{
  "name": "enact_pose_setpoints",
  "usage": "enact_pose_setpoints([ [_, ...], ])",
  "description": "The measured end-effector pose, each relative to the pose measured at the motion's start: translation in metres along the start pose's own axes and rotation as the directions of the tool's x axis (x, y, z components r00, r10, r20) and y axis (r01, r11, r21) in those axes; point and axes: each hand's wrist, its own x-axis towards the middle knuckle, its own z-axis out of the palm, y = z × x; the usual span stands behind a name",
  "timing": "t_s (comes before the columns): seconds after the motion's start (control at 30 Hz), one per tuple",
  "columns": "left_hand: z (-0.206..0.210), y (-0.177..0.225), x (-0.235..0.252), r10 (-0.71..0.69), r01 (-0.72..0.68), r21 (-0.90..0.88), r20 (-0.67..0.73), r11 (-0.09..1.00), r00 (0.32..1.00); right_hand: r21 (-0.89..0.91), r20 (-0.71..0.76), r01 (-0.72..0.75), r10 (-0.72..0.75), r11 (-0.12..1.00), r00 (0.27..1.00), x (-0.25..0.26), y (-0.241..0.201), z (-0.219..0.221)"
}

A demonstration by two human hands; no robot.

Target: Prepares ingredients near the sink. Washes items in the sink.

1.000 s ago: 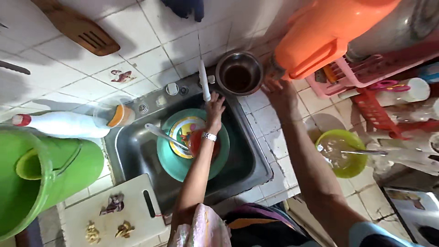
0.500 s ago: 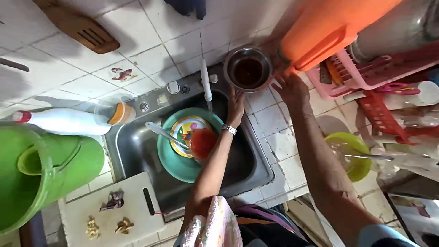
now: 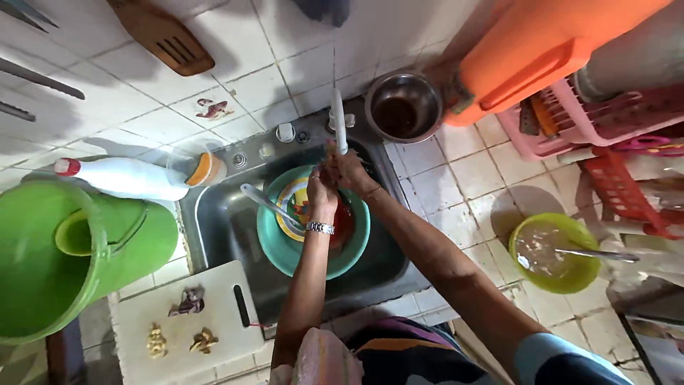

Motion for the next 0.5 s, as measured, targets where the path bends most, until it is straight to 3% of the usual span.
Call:
enact_pose_setpoints([
  [0.07, 0.010, -0.003, -0.001, -0.069, 0.073, -0.039, 0.085, 0.997, 0.994, -0.429, -0.028, 0.076, -0.097, 0.900, 0.995, -0.007, -0.014, -0.009],
  [0.13, 0.018, -0.007, 0.004, -0.149, 0.160, -0.051, 0.179, 0.986, 0.973, -0.704, 0.102, 0.115, -0.061, 0.701, 0.993, -0.016, -0.038, -0.023],
  [0.23, 0.034, -0.012, 0.025, -0.146, 0.189, -0.204, 0.208, 0.961, 0.967, -0.819, 0.356, 0.363, -0.103, 0.443, 0.929, -0.009, -0.081, -0.045],
  [0.3, 0.037, -0.012, 0.032, -0.091, 0.145, -0.228, 0.230, 0.963, 0.969, -0.871, 0.386, 0.418, -0.165, 0.259, 0.908, 0.003, -0.110, -0.049],
  [0.4, 0.022, -0.012, 0.011, -0.025, 0.003, 0.091, 0.246, 0.996, 0.969, -0.913, 0.397, 0.405, -0.122, 0.048, 0.910, 0.030, -0.119, -0.048],
  [0.5, 0.001, -0.020, -0.008, 0.042, -0.123, 0.313, 0.252, 0.942, 0.967, -0.911, 0.408, 0.404, -0.034, -0.084, 0.913, 0.040, -0.121, -0.040],
])
